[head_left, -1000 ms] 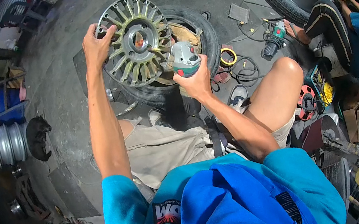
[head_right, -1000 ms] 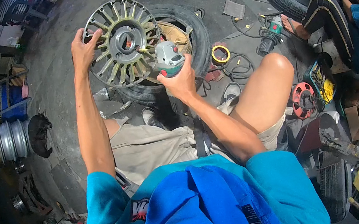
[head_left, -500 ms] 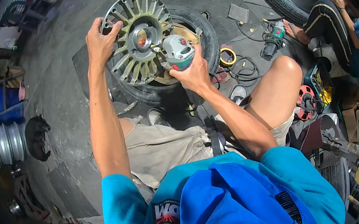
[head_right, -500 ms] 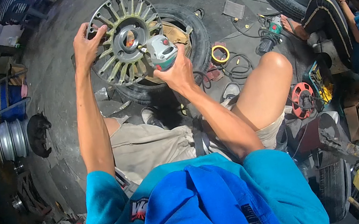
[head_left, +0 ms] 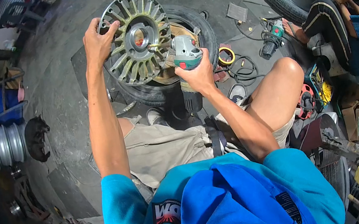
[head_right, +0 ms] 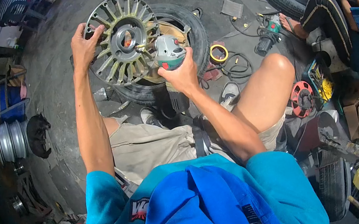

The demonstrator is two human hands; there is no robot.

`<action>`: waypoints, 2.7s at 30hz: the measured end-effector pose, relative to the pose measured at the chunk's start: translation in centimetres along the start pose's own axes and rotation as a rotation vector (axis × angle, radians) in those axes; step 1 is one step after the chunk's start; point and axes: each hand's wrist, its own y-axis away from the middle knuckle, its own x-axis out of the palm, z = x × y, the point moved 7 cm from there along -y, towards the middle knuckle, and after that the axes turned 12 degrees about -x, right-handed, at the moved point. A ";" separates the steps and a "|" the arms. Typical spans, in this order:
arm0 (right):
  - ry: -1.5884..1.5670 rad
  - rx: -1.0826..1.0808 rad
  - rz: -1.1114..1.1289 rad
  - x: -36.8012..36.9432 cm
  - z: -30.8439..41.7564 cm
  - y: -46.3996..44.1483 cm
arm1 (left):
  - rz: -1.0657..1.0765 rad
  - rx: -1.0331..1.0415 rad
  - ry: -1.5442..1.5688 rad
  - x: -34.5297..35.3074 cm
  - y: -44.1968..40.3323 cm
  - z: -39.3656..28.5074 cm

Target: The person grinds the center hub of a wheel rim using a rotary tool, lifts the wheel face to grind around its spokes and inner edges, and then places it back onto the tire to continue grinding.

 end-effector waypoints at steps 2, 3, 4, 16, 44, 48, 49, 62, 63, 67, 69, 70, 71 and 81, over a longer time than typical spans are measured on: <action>-0.005 -0.017 -0.013 0.0 -0.2 -0.2 | -0.004 0.003 -0.024 -0.2 0.1 -0.5; 0.002 -0.015 -0.022 -0.1 -0.2 -0.2 | -0.007 0.003 -0.048 -0.2 0.1 -0.4; 0.009 -0.015 -0.030 -0.3 -0.2 -0.3 | -0.010 -0.001 -0.048 -0.2 0.1 -0.2; 0.067 -0.067 0.013 -0.6 0.7 0.3 | 0.015 0.034 0.018 0.2 0.4 -1.0; 0.004 -0.066 -0.005 -0.3 0.0 1.2 | 0.024 0.059 -0.010 0.7 0.8 -2.1; -0.007 -0.072 -0.049 -0.1 -0.8 1.0 | 0.015 0.076 -0.011 0.6 1.0 -2.3; 0.009 -0.055 -0.054 -0.2 -0.6 0.9 | 0.005 0.098 -0.003 0.6 1.0 -2.5; 0.012 -0.011 -0.050 0.3 -0.9 0.4 | 0.017 0.133 -0.036 1.2 1.5 -3.9; 0.037 0.014 -0.040 0.2 -0.6 0.3 | 0.021 0.154 -0.025 1.5 1.6 -4.4; 0.042 -0.010 -0.053 0.5 -1.5 0.1 | 0.041 0.170 -0.045 3.0 1.5 -5.9; 0.011 0.002 -0.086 0.0 -2.9 0.0 | 0.048 0.183 -0.061 3.5 1.2 -6.4; -0.137 0.126 -0.065 0.0 -4.6 0.1 | 0.053 0.181 -0.088 3.8 1.0 -6.6; -0.287 0.247 -0.040 -0.1 -6.3 0.2 | 0.055 0.178 -0.117 4.0 0.8 -6.8; -1.141 0.672 -0.058 -5.7 -7.6 1.3 | 0.312 -0.003 -0.200 1.6 9.7 1.1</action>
